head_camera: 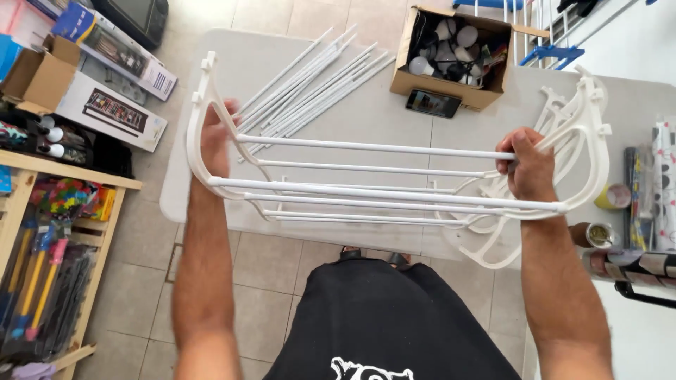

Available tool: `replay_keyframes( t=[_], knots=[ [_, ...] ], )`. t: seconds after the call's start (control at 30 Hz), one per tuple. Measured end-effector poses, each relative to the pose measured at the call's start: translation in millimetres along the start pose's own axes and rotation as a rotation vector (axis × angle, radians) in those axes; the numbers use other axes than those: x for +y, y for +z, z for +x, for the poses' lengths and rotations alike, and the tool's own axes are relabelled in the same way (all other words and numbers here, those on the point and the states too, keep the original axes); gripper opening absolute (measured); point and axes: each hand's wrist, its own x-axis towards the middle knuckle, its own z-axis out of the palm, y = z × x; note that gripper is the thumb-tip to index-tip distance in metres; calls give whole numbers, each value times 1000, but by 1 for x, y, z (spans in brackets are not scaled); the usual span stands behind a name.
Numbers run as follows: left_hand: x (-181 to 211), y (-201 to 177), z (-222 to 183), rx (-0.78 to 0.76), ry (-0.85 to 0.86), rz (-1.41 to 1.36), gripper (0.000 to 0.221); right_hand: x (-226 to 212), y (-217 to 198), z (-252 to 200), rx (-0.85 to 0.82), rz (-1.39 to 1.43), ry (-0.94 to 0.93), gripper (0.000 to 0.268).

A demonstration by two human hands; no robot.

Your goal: Assembling a multi-tier shoe rack by manually inserting white support bars into pre-molded side frames on a white table.

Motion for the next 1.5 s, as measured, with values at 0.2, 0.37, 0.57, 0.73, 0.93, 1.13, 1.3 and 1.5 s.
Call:
replay_keyframes(
  t=[0.2,0.37,0.57,0.73,0.93,1.13,1.3,1.5],
  knots=[
    [-7,0,-94,-30,181,109,92,-6,-7,3,-125,172,-21,11],
    [17,18,-87,59,126,189,88,-17,-30,-31,-62,454,-272,59],
    [45,14,-71,-287,144,107,65,-17,-52,-58,-324,251,-287,64],
    [70,27,-49,-556,63,15,71,-38,-51,-49,-427,131,-226,61],
    [77,39,-44,-521,-40,100,59,-37,-46,-36,-498,47,-215,56],
    [41,32,-40,-361,12,126,63,-36,-38,-27,-397,41,-201,60],
    [-121,-26,-65,-150,24,170,65,54,-69,-20,-390,118,-200,68],
    [-110,-13,-67,-133,-93,202,62,77,-69,-20,-242,-9,-44,69]
  ],
)
